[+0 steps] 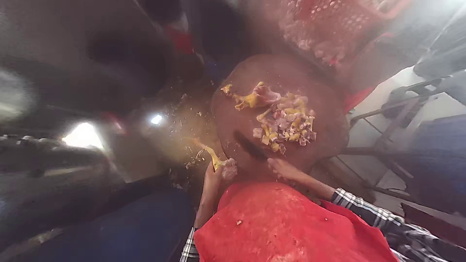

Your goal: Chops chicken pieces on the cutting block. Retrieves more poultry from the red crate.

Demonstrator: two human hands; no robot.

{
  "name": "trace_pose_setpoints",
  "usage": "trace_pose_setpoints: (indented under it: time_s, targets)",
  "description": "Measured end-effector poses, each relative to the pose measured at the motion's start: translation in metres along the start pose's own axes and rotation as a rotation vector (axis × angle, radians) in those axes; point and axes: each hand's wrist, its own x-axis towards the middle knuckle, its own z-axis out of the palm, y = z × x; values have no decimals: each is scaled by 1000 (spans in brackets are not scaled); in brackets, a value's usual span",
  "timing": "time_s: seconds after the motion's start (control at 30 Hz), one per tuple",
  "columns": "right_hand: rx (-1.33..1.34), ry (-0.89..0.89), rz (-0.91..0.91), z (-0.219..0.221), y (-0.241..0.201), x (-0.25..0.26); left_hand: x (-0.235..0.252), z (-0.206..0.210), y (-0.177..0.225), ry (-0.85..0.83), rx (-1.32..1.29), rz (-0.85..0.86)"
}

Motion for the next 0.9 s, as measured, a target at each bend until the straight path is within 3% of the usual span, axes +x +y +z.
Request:
trace_pose_setpoints:
  time_s: [0.1,0.2,0.27,0.33,0.4,0.5,0.57,0.67,0.77,0.83,0.9]
  targets:
    - [-56,189,-101,-26,-27,-1,7,6,26,-85,-104,93]
    - [10,316,-376,-41,-88,-22,38,34,27,-211,-87,75]
    - [84,345,-575,-41,-129,-45,56,54,20,-147,19,39]
    - [127,358,-690,-25,-140,-49,63,65,20,-82,83,30]
    - [-24,329,-620,-4,-105,-26,62,68,17,-45,66,48]
    - [-260,166,-219,15,-44,22,57,67,10,-20,50,52]
    - [-276,120,-137,11,-48,28,48,58,13,3,3,22]
    - [-235,162,-224,-2,-90,-10,30,32,14,92,-99,1]
    - [-178,226,-512,-13,-121,-38,32,-3,6,62,-126,53]
    - [-127,242,-668,-7,-109,-33,32,-21,1,-55,-197,102]
    - [-230,208,-543,-2,-79,-17,33,-33,5,-139,-385,120]
